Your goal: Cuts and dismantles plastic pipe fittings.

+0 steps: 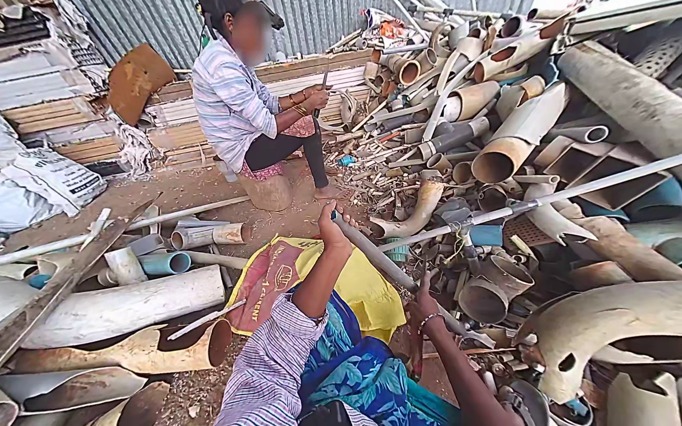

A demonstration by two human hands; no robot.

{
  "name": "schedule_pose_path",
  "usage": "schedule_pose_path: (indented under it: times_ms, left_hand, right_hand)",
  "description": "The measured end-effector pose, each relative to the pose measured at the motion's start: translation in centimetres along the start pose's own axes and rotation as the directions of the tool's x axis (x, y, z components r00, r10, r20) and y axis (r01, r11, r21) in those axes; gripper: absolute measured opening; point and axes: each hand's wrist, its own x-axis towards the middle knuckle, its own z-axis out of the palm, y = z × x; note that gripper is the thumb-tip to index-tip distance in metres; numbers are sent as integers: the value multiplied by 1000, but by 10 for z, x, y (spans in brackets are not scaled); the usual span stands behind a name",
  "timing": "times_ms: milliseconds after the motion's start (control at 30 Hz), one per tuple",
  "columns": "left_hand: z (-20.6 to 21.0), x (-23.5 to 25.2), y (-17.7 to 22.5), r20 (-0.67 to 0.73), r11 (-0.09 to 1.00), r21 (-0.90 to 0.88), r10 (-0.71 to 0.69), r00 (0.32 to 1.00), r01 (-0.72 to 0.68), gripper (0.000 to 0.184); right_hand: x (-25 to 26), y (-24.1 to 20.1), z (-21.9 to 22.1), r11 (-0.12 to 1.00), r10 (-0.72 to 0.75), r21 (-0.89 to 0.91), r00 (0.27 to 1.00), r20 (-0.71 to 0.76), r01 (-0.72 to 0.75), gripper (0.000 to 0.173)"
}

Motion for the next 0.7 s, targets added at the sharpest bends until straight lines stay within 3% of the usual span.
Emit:
schedule_pose_path:
  times_ms: [67,133,267,400,467,600,700]
  left_hand:
    - [0,2,-3,24,1000,-1,5,1000,-5,44]
    - [-1,4,-5,21,1000,1,4,1000,-4,43]
    - [-5,10,-3,-29,1000,-8,-14,999,14,41]
    - [-9,9,0,-35,1000,-14,-17,999,16,42]
    - [-7,7,0,-17,1000,1,-1,1000,1,42]
    - [-4,6,-1,-14,1000,-5,15,1000,-15,42]
    - [-4,7,-2,-19,1000,3,5,1000,-5,40]
  right_hand:
    - [-21,-27,5,984,-175,-33,985,6,175,94]
    - [-33,-39,8,966,-229,-123,973,6,228,91]
    - [2,-3,10,985,8,-174,1000,-9,-10,98]
    - [34,49,12,977,213,-20,977,-21,-214,98]
    - [27,34,12,985,174,26,984,-25,-173,99]
    - [-4,-12,12,997,-74,22,997,30,74,100]
    - [-10,-19,13,993,-89,-80,996,20,90,100]
